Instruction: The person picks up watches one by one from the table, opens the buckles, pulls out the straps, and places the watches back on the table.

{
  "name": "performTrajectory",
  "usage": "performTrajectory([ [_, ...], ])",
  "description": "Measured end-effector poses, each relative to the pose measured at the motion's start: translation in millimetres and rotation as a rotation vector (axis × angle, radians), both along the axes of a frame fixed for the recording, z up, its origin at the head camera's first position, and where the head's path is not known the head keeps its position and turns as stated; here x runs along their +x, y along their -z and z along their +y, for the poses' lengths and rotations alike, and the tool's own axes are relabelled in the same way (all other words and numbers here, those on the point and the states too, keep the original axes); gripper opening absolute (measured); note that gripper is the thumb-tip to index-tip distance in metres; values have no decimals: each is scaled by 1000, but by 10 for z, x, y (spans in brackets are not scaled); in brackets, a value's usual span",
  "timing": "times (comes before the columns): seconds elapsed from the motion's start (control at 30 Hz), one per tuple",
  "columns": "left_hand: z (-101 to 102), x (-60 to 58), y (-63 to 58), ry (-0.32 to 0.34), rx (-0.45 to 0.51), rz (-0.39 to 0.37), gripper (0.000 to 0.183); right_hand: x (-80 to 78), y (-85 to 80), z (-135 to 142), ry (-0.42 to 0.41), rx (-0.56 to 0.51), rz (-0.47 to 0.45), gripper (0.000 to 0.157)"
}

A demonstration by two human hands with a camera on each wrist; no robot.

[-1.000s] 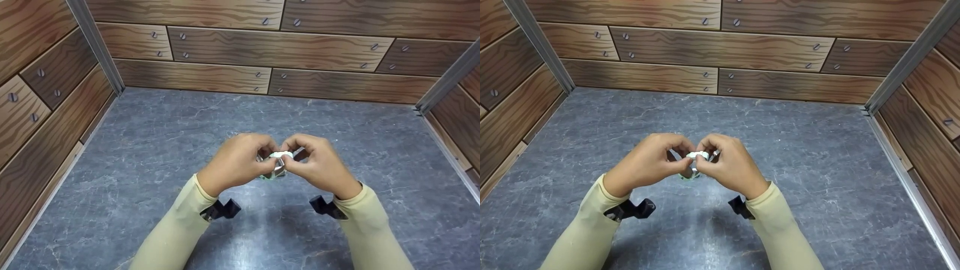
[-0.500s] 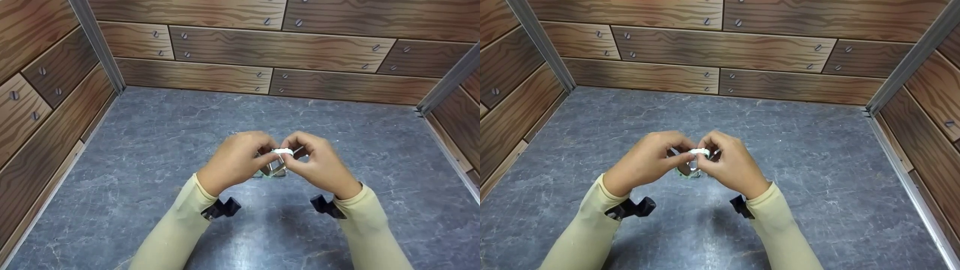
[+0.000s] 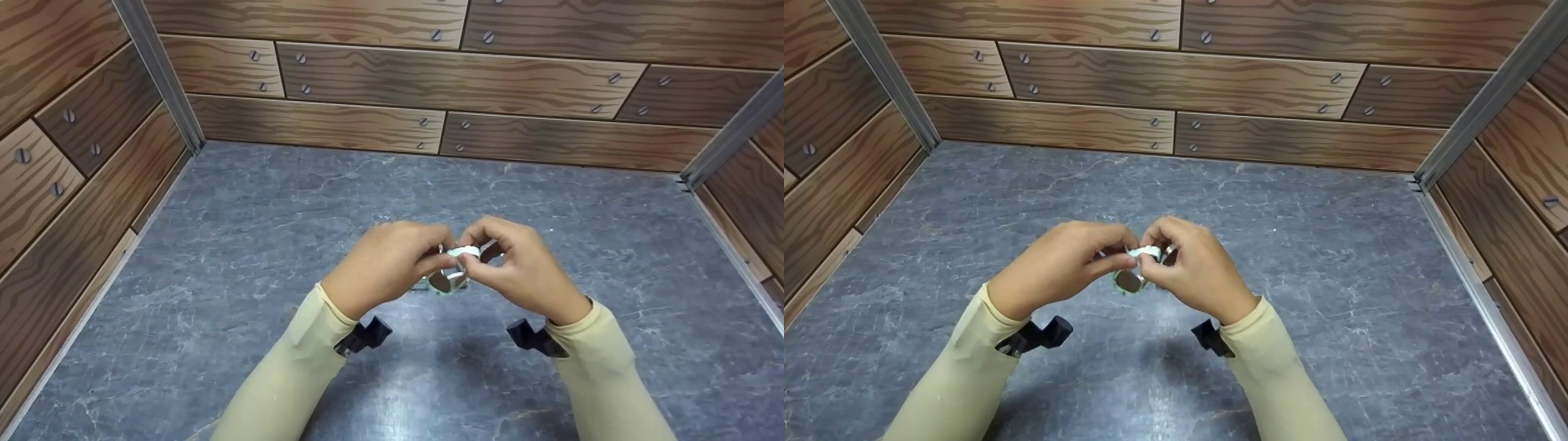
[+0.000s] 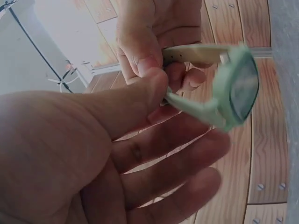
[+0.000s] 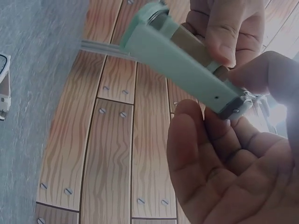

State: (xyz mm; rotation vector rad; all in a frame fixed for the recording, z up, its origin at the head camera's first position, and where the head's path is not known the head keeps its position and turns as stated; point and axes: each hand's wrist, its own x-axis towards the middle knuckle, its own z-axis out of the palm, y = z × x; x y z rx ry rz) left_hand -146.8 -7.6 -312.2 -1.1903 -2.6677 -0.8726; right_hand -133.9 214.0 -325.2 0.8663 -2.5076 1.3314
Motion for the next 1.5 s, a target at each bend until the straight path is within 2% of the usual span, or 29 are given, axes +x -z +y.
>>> performTrajectory([
  [0.1,-1,8,3,-2,-27,-11,23,-1,10,2,-3,7,4,18],
  [0.3,-13,53,-21,-48,-60,2,25,-5,24,-23,-15,-1,-7,12],
  [0.43,8,56,-26,-70,-42,-34,22,4,26,-14,-10,-51,11,9],
  [0.57,37,53,-23,-69,-26,-75,19,16,19,2,-5,-56,33,5],
  [0.8,27,49,-27,-73,-25,-29,18,20,15,-16,-34,-4,15,19],
  [0.93,35,53,-32,-72,-46,-10,20,14,12,-6,-63,-8,16,18],
  [1.1,54,64,-43,-97,-48,-26,19,17,-15,13,-62,-34,21,18],
  [1.27,32,73,-49,-88,-37,-34,10,18,-28,9,-51,-44,26,20],
  [1.5,35,86,-57,-49,-31,-35,9,22,-32,17,-55,-11,2,18],
])
